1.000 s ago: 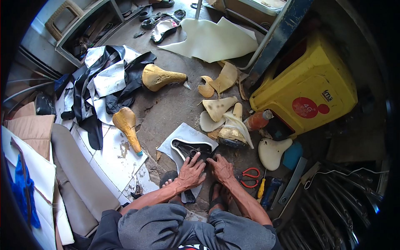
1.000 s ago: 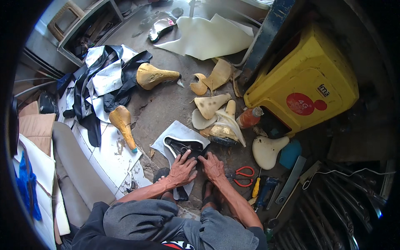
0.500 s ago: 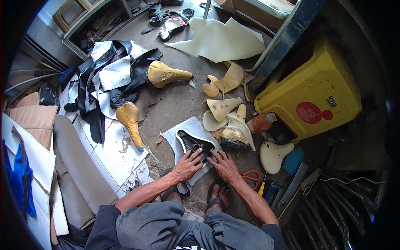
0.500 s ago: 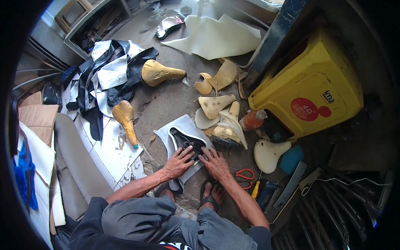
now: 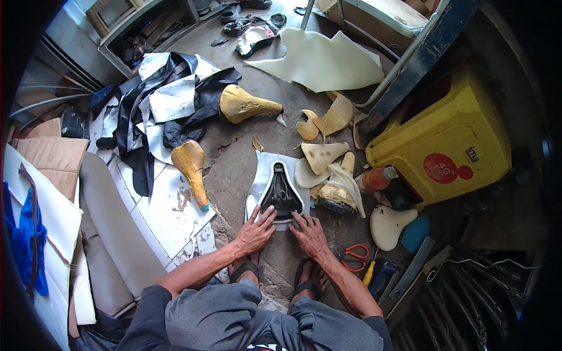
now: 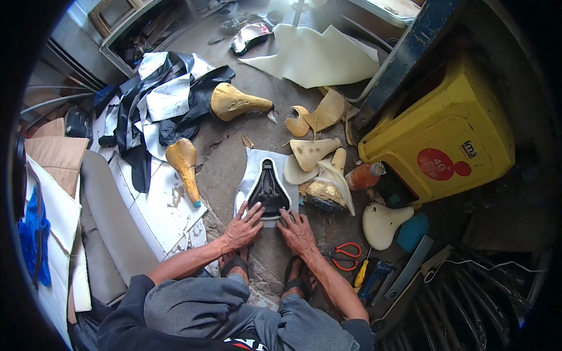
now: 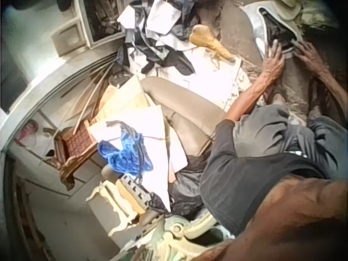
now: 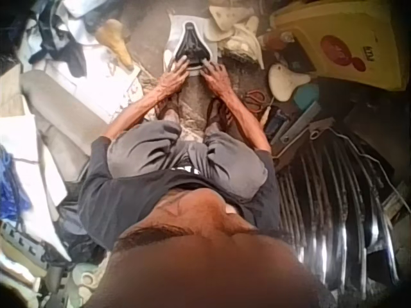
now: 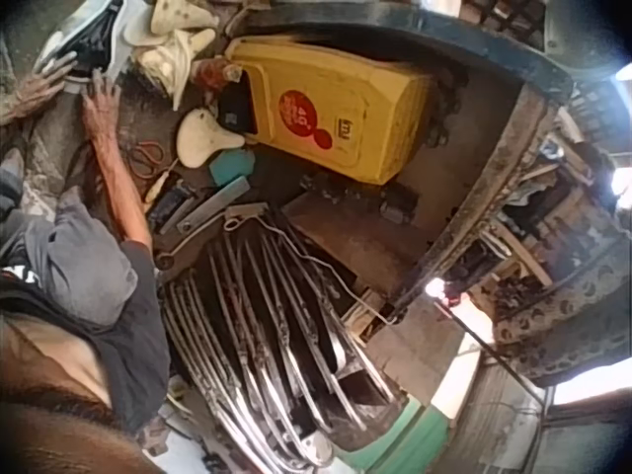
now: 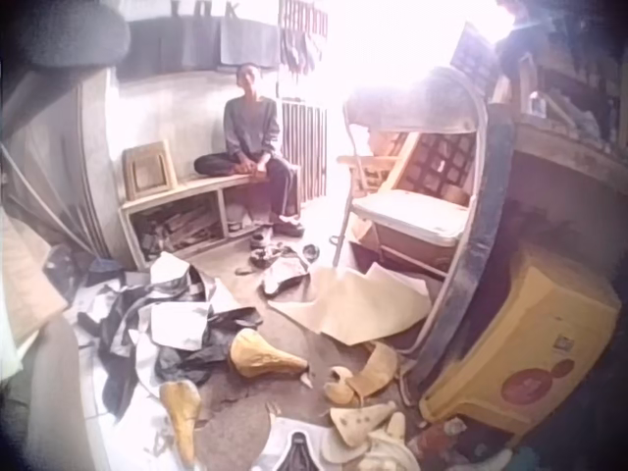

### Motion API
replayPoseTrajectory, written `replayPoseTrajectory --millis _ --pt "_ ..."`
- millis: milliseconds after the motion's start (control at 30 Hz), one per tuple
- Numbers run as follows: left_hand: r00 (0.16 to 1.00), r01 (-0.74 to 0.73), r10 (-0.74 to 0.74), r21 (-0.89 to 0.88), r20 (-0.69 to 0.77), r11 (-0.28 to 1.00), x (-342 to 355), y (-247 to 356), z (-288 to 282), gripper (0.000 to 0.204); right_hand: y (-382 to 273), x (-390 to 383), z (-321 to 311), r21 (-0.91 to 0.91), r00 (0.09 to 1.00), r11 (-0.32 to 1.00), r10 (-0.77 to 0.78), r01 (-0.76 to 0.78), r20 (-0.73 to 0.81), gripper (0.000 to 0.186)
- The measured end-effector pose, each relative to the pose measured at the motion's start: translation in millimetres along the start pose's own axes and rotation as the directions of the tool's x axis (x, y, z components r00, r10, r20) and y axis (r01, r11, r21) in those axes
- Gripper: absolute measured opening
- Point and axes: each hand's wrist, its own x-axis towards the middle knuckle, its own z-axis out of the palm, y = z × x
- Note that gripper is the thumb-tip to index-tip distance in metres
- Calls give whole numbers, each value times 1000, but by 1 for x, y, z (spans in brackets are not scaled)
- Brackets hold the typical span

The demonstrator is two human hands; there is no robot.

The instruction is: The person reupholsters bicycle seats by trimming foam with shears, sanding the surface with a block, and attaching new black fabric covers using a pneumatic stapler.

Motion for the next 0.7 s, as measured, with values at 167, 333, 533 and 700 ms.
replayPoseTrajectory --millis 167,333,533,700 --pt "990 136 -139 -92 -36 986 4 11 18 22 -3 7 0 12 999 1000 -13 13 -34 27" --pt "990 130 -132 -32 -60 991 2 9 20 21 -3 11 1 0 999 1000 10 -10 -39 26" --pt "983 160 -161 -14 -89 987 6 12 20 22 2 18 1 237 992 971 53 -25 -111 25" --pt "979 162 -173 -103 -112 981 10 10 18 20 -11 19 -8 185 989 975 138 -126 -55 33"
